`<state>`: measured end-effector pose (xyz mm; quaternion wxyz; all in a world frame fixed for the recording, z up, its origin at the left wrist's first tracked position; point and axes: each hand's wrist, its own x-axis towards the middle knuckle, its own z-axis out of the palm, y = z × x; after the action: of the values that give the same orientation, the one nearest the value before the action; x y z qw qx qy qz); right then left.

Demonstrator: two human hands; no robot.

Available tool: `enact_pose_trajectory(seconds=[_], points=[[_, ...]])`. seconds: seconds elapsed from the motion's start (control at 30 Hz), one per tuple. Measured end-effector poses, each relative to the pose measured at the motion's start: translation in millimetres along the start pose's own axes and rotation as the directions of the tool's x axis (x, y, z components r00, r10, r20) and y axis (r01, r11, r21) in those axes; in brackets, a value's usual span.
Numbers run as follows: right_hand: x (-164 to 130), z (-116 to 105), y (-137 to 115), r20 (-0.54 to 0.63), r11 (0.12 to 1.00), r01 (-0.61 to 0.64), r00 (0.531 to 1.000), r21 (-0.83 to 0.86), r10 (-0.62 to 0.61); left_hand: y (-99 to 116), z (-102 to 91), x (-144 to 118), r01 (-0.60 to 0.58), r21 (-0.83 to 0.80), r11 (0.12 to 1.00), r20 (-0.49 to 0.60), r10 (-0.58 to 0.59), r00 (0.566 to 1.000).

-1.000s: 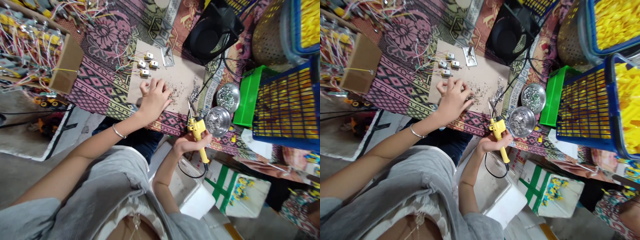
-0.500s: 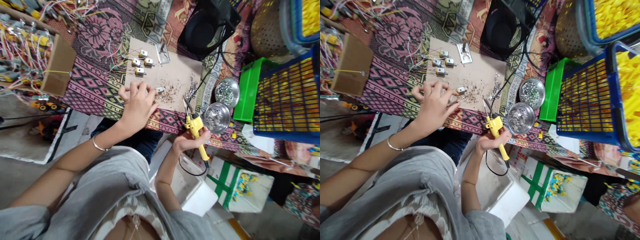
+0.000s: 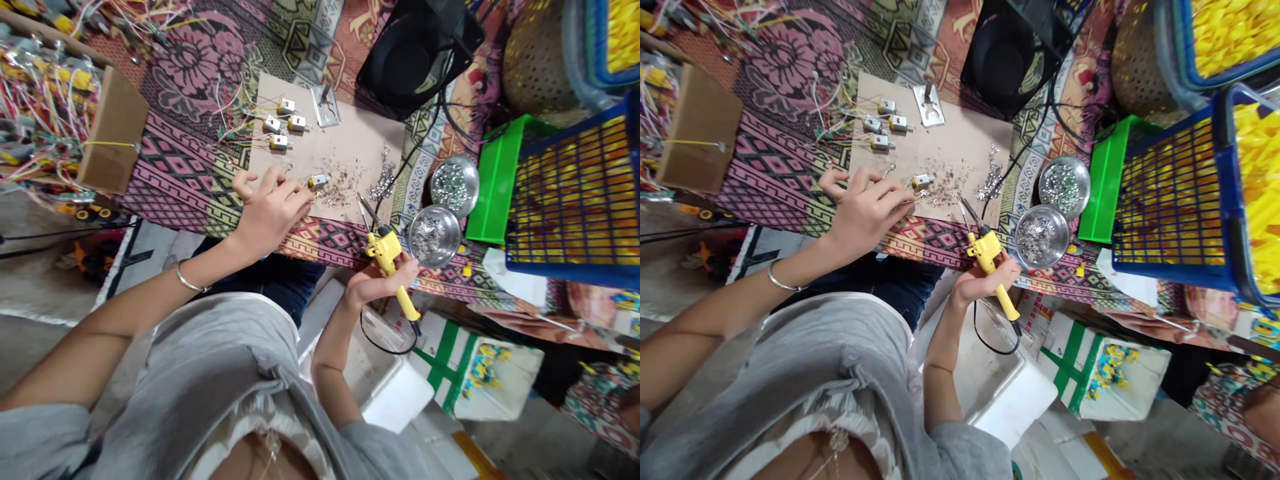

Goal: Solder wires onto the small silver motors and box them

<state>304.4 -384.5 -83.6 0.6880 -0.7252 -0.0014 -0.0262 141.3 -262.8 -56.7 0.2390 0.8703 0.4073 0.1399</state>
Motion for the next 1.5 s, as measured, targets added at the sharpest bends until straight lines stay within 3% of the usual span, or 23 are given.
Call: enact_pose_trajectory(seconds=[0.17,0.5,0.7,0.83,1.1,1.3,1.5], points=[[1,0,1,0.006,0.997,-0.014,1.000,0.074,0.013,-7,1.9,1,0.006,-0.053,0.999,-0.010,-0.006,1.000],[2,-1,0,0.008,0.998,-0.007,1.000,0.061,0.006,-10,2.6,4,-0.013,-0.070,0.997,-0.012,0.012,1.000],[2,-5,1,0.121,1.000,0.000,0.993,0.020,-0.003,-27,1.0,3,-0.158,-0.138,0.978,0.120,0.175,0.977],[3,-6,1,0.184,0.999,-0.002,0.983,0.032,-0.004,-36,-4.6,3,-0.214,-0.129,0.968,0.150,0.232,0.961],[4,-5,1,0.191,1.000,-0.004,0.982,-0.021,0.008,-38,-6.4,-4,-0.150,-0.140,0.979,0.131,0.169,0.977],[2,-6,0,0.222,0.999,0.033,0.975,-0.021,-0.028,-43,-2.0,20,-0.164,-0.171,0.972,0.133,0.187,0.973],[-24,-6,-5,0.073,0.997,0.081,0.994,-0.012,-0.080,-45,5.2,47,-0.161,-0.163,0.973,0.063,0.173,0.983]])
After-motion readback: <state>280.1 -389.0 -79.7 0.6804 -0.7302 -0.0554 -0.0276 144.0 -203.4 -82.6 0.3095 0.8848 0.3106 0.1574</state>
